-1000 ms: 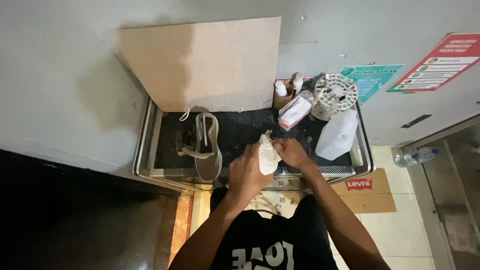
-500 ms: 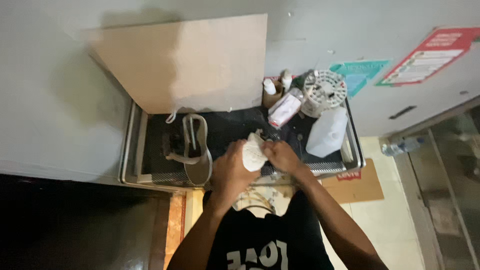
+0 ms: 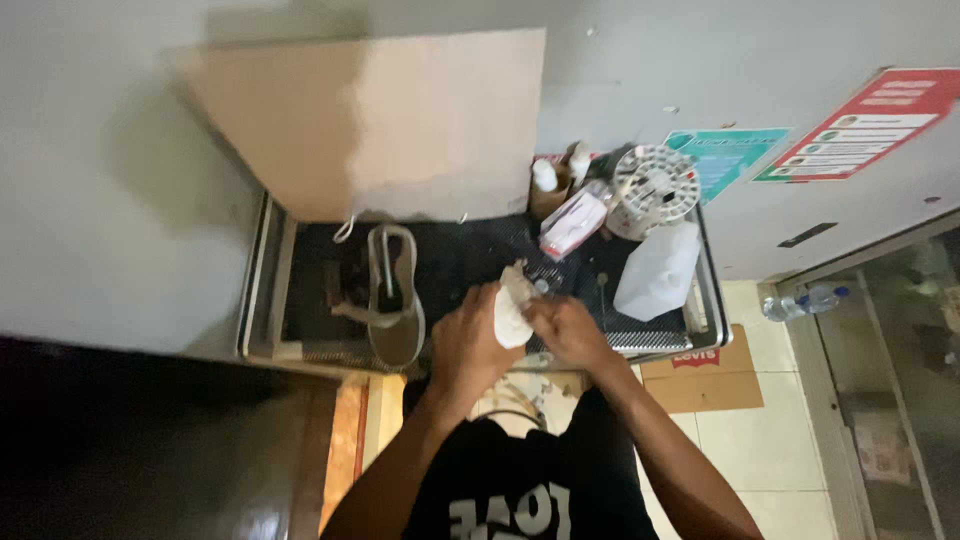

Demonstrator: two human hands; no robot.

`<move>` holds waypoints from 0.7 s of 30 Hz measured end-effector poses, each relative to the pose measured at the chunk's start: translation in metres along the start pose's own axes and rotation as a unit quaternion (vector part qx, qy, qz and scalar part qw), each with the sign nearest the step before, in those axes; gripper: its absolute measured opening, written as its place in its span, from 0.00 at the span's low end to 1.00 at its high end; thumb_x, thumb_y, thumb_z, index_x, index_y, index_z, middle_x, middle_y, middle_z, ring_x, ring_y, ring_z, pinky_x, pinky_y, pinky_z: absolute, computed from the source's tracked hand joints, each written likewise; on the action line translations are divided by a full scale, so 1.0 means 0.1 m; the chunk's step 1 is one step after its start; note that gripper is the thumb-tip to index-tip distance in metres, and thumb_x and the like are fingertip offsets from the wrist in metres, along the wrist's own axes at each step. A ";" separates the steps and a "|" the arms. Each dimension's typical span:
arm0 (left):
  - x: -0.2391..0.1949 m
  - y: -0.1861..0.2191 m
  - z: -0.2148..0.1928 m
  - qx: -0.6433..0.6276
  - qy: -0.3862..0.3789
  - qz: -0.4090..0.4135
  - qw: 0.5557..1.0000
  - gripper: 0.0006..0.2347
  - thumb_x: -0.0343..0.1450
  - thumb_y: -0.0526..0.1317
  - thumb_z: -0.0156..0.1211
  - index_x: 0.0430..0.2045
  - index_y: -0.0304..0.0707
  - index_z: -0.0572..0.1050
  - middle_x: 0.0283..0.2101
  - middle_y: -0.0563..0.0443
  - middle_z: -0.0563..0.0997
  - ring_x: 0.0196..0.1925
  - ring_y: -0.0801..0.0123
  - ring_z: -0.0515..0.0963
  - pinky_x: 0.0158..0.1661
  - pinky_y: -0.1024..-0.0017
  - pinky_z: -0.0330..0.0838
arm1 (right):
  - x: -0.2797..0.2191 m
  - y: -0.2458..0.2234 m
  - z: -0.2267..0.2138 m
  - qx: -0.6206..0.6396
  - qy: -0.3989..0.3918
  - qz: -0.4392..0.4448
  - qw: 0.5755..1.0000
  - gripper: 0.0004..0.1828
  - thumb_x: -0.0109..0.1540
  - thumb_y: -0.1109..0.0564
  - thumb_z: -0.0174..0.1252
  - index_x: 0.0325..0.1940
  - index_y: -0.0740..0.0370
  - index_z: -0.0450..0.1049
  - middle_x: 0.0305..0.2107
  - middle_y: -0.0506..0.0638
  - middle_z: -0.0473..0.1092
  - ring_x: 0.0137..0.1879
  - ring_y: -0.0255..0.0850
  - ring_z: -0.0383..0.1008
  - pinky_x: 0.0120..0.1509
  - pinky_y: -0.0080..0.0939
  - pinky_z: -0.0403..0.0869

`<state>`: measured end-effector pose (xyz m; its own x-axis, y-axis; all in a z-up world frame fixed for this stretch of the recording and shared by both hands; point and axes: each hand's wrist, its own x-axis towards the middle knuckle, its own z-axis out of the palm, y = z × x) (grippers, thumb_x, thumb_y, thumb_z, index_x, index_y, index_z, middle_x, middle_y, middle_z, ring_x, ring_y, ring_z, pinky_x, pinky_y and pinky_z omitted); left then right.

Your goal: The person scrubs the sole of a white sneaker with a brush, then wipes the shoe with a cloth. They handle a plastic bag and a white container on the table before continuing to scrub the shoe sole.

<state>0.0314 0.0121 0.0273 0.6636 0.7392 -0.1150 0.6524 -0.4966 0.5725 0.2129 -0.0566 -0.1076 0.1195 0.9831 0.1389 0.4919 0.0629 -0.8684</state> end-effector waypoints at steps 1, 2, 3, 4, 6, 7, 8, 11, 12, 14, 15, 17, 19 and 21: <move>-0.03 -0.02 0.02 0.000 0.000 -0.005 1.000 0.28 0.57 0.45 0.63 0.53 0.39 0.68 0.44 0.40 0.77 0.40 0.37 0.82 0.41 0.45 0.75 | 0.02 0.20 0.03 0.003 -0.004 0.000 1.000 0.26 0.69 0.41 0.40 0.29 0.58 0.74 0.15 0.52 0.66 0.22 0.40 0.63 0.27 0.42 0.65; -0.06 -0.02 0.03 0.000 0.001 0.002 1.000 0.29 0.56 0.44 0.64 0.53 0.38 0.68 0.44 0.41 0.77 0.40 0.38 0.82 0.41 0.46 0.75 | 0.04 0.39 0.06 -0.015 0.002 0.019 1.000 0.26 0.68 0.43 0.39 0.27 0.60 0.73 0.13 0.54 0.65 0.19 0.41 0.61 0.25 0.42 0.63; -0.02 -0.01 0.01 0.003 0.007 0.017 1.000 0.29 0.56 0.43 0.65 0.53 0.38 0.68 0.43 0.41 0.77 0.39 0.38 0.82 0.40 0.46 0.76 | 0.14 0.59 0.03 -0.036 0.016 0.033 0.999 0.26 0.68 0.45 0.39 0.25 0.62 0.72 0.10 0.56 0.65 0.16 0.41 0.58 0.23 0.42 0.62; 0.02 0.01 0.00 0.006 0.012 0.021 1.000 0.29 0.56 0.43 0.65 0.53 0.38 0.68 0.43 0.41 0.77 0.39 0.38 0.82 0.40 0.46 0.76 | 0.27 0.70 0.04 -0.037 0.020 0.028 0.999 0.26 0.68 0.45 0.39 0.25 0.62 0.72 0.10 0.56 0.65 0.16 0.41 0.58 0.23 0.42 0.62; -0.03 0.04 0.04 0.029 0.002 0.021 0.999 0.30 0.55 0.43 0.66 0.53 0.36 0.67 0.43 0.41 0.76 0.39 0.40 0.83 0.41 0.46 0.76 | 0.34 0.94 0.13 0.006 0.042 0.098 0.994 0.22 0.66 0.53 0.43 0.27 0.68 0.75 0.14 0.61 0.66 0.20 0.45 0.59 0.27 0.48 0.63; -0.04 0.03 0.02 0.030 0.003 0.021 0.999 0.30 0.55 0.43 0.66 0.53 0.36 0.67 0.43 0.41 0.76 0.39 0.40 0.83 0.41 0.46 0.76 | 0.32 0.86 0.13 0.006 0.041 0.097 0.994 0.22 0.66 0.53 0.43 0.27 0.68 0.75 0.14 0.61 0.66 0.20 0.45 0.59 0.27 0.48 0.63; -0.05 0.01 -0.01 0.018 0.000 0.011 1.000 0.30 0.56 0.44 0.65 0.53 0.38 0.67 0.44 0.42 0.76 0.41 0.40 0.82 0.42 0.47 0.76 | 0.29 0.79 0.14 -0.017 0.038 0.096 0.994 0.18 0.65 0.54 0.45 0.25 0.63 0.72 0.13 0.53 0.63 0.20 0.40 0.57 0.26 0.43 0.61; -0.01 -0.06 -0.11 -0.018 -0.001 0.001 1.000 0.30 0.56 0.45 0.66 0.54 0.39 0.67 0.45 0.42 0.76 0.43 0.40 0.82 0.44 0.48 0.75 | 0.18 0.18 0.03 -0.041 0.020 0.062 0.997 0.20 0.67 0.51 0.45 0.23 0.59 0.70 0.12 0.51 0.63 0.19 0.38 0.57 0.25 0.39 0.60; -0.03 -0.10 -0.13 -0.044 -0.002 -0.006 0.999 0.31 0.55 0.45 0.68 0.54 0.39 0.67 0.46 0.41 0.77 0.44 0.39 0.82 0.46 0.47 0.75 | 0.11 -0.09 0.01 -0.039 0.000 0.033 0.999 0.24 0.69 0.48 0.41 0.24 0.62 0.70 0.12 0.57 0.64 0.19 0.41 0.58 0.25 0.41 0.62; -0.07 -0.16 -0.05 -0.041 0.006 -0.013 0.999 0.32 0.55 0.45 0.68 0.54 0.38 0.67 0.47 0.41 0.77 0.45 0.38 0.82 0.47 0.46 0.74 | 0.04 -0.05 0.06 -0.077 -0.006 0.047 0.996 0.23 0.69 0.48 0.44 0.25 0.61 0.71 0.14 0.58 0.66 0.19 0.45 0.61 0.26 0.43 0.64; -0.03 -0.19 -0.05 -0.032 0.024 -0.006 0.999 0.33 0.54 0.46 0.68 0.55 0.38 0.67 0.48 0.40 0.77 0.46 0.38 0.81 0.48 0.46 0.74 | 0.08 -0.02 0.07 -0.120 0.001 0.049 0.992 0.22 0.69 0.48 0.46 0.25 0.60 0.71 0.15 0.60 0.68 0.19 0.50 0.64 0.26 0.44 0.65; -0.03 -0.24 -0.04 -0.049 0.026 -0.005 0.998 0.33 0.54 0.45 0.69 0.55 0.38 0.67 0.49 0.39 0.77 0.46 0.37 0.81 0.48 0.45 0.74 | 0.19 0.39 0.07 -0.149 -0.003 0.101 0.984 0.19 0.68 0.49 0.45 0.32 0.59 0.76 0.20 0.60 0.71 0.24 0.49 0.69 0.31 0.45 0.68; -0.07 -0.23 0.00 -0.067 0.027 -0.008 0.997 0.33 0.54 0.45 0.70 0.56 0.37 0.68 0.50 0.38 0.77 0.47 0.36 0.81 0.48 0.45 0.73 | 0.31 0.79 0.08 -0.177 -0.012 0.155 0.972 0.18 0.67 0.50 0.45 0.38 0.58 0.80 0.25 0.60 0.75 0.28 0.49 0.73 0.36 0.47 0.71; -0.12 -0.18 0.06 -0.057 0.032 -0.012 0.998 0.31 0.56 0.45 0.68 0.55 0.39 0.68 0.49 0.38 0.77 0.45 0.34 0.81 0.47 0.41 0.73 | 0.46 1.17 0.08 -0.201 -0.019 0.217 0.955 0.24 0.67 0.46 0.41 0.37 0.63 0.79 0.29 0.64 0.76 0.35 0.58 0.77 0.40 0.54 0.72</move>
<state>0.0141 0.0098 0.0135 0.6211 0.7797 -0.0796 0.6199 -0.4265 0.6587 0.2691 -0.0023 -0.2063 0.3595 0.9077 -0.2167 0.6952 -0.4154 -0.5866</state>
